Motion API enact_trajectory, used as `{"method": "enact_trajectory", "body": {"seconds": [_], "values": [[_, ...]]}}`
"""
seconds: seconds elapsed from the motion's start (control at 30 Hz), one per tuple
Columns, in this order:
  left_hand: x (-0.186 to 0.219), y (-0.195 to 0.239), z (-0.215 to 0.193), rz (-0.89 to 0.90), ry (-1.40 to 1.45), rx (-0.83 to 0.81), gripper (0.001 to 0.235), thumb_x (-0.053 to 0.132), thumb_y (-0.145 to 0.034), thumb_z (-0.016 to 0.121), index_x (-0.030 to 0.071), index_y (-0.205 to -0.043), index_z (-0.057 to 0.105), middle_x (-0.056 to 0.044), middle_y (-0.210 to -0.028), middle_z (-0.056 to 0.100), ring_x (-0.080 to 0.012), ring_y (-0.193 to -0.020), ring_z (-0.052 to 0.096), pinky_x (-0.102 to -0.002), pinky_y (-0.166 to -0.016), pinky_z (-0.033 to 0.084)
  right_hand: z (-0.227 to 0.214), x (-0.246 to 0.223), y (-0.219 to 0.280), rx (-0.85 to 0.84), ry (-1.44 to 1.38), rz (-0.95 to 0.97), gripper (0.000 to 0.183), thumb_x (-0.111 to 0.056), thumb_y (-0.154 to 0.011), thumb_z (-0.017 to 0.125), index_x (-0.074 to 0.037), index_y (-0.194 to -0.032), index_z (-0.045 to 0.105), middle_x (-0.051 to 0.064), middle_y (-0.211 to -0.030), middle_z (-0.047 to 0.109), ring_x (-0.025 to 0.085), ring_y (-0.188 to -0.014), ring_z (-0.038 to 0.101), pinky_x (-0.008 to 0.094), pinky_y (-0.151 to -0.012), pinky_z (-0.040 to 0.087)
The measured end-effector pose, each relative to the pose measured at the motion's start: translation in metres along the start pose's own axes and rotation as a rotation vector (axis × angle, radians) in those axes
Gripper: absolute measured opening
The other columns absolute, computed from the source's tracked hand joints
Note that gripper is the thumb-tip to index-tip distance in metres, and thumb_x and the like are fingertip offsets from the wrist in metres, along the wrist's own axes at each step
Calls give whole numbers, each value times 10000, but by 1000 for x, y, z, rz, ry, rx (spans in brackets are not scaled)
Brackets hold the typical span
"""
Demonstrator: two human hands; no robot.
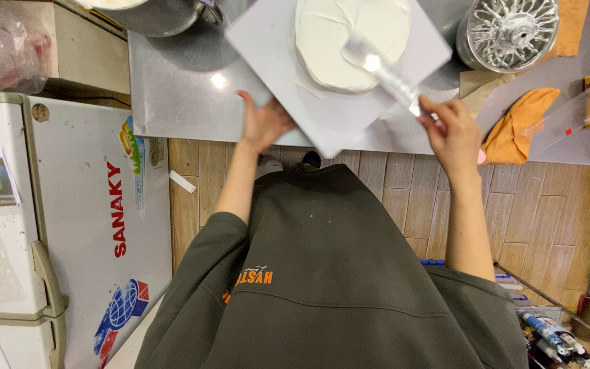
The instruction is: The person spreads white frosting over a round green cake using a metal spatula, smoothing the top and sides. They then place a white fondant sheet over the cake, smooth it, and trim the excess with a knife.
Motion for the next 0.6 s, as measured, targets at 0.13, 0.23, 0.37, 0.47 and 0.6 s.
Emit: {"method": "enact_trajectory", "body": {"seconds": [0.13, 0.23, 0.37, 0.47, 0.6], "values": [[34, 12, -15, 192, -9, 148, 1286, 978, -689, 84, 131, -1655, 22, -200, -1737, 58, -424, -1598, 108, -651, -1264, 201, 5, -8, -2, 2, -34, -61, 311, -127, -1011, 795, -139, -1319, 748, 85, -1013, 663, 225, -828, 641, 336, -733, 506], [7, -1, -2, 91, -88, 133, 1289, 979, -666, 71, 141, -1644, 37, -181, -1727, 80, -424, -1575, 110, -671, -1225, 194, 6, -13, -6, -28, -29, -41, 298, -134, -985, 804, -136, -1280, 757, 87, -1015, 676, 210, -789, 664, 331, -699, 513], [-20, -12, 9, -77, -24, 78, 1269, 979, -698, 32, 151, -1659, -1, -175, -1739, 24, -448, -1606, 75, -717, -1265, 173, 2, -20, -10, 33, -68, -14, 311, -123, -1000, 784, -121, -1309, 746, 91, -1026, 671, 212, -819, 672, 307, -717, 547], [15, 0, -4, 106, -60, 93, 1286, 984, -653, 28, 187, -1663, -4, -164, -1734, 12, -449, -1579, 43, -719, -1215, 134, 4, -28, -10, -32, -51, -35, 307, -119, -990, 782, -121, -1296, 750, 90, -1001, 667, 212, -803, 663, 324, -703, 531], [23, 1, -4, 72, -49, 162, 1282, 981, -683, -27, 171, -1676, 11, -268, -1696, 52, -544, -1531, 115, -720, -1189, 157, 5, -37, -6, -67, -83, -15, 314, -115, -975, 780, -128, -1288, 753, 81, -962, 652, 211, -803, 644, 327, -699, 526]]}}
Point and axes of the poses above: each hand's wrist, its own y-axis away from the middle knuckle, its own z-axis out of the palm, x = y × z, the point moved 4 cm from there along -y, towards the middle knuckle
